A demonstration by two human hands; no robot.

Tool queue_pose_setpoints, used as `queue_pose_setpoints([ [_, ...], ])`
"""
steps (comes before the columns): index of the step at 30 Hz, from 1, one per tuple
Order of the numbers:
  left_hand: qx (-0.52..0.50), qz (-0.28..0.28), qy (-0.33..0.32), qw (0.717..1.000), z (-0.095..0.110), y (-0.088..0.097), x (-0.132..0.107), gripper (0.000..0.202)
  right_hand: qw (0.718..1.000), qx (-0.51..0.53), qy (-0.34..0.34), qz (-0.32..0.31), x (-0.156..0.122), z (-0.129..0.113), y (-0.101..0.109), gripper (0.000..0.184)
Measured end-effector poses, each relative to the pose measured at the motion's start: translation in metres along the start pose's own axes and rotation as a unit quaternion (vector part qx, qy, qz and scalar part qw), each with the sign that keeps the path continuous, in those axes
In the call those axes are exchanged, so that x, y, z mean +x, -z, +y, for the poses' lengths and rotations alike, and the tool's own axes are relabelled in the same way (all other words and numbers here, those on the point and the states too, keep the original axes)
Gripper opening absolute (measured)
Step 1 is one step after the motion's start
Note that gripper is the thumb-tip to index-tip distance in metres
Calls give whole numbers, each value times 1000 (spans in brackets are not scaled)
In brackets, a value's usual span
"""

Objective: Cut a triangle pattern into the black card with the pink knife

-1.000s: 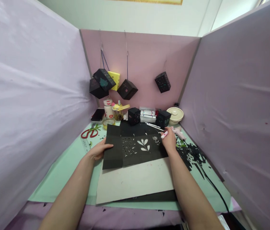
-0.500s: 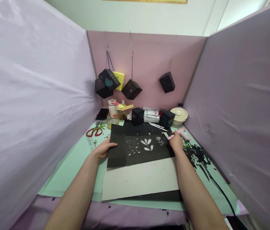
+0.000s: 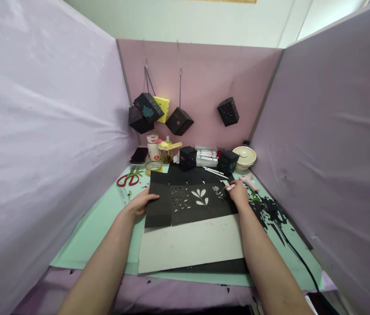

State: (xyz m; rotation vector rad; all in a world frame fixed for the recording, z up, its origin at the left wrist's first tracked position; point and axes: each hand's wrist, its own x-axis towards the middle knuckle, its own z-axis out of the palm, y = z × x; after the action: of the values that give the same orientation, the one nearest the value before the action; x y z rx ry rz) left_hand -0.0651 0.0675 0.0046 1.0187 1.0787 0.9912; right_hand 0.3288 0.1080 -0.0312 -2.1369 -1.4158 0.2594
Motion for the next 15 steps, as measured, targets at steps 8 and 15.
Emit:
queue_pose_setpoints([
  [8,-4,-2,-4,1000,1,0,-1,64,1000,16,10,-2,5,7,-8,31],
  [15,-8,3,-5,1000,-1,2,1,61,998,57,24,30,11,13,-14,31],
])
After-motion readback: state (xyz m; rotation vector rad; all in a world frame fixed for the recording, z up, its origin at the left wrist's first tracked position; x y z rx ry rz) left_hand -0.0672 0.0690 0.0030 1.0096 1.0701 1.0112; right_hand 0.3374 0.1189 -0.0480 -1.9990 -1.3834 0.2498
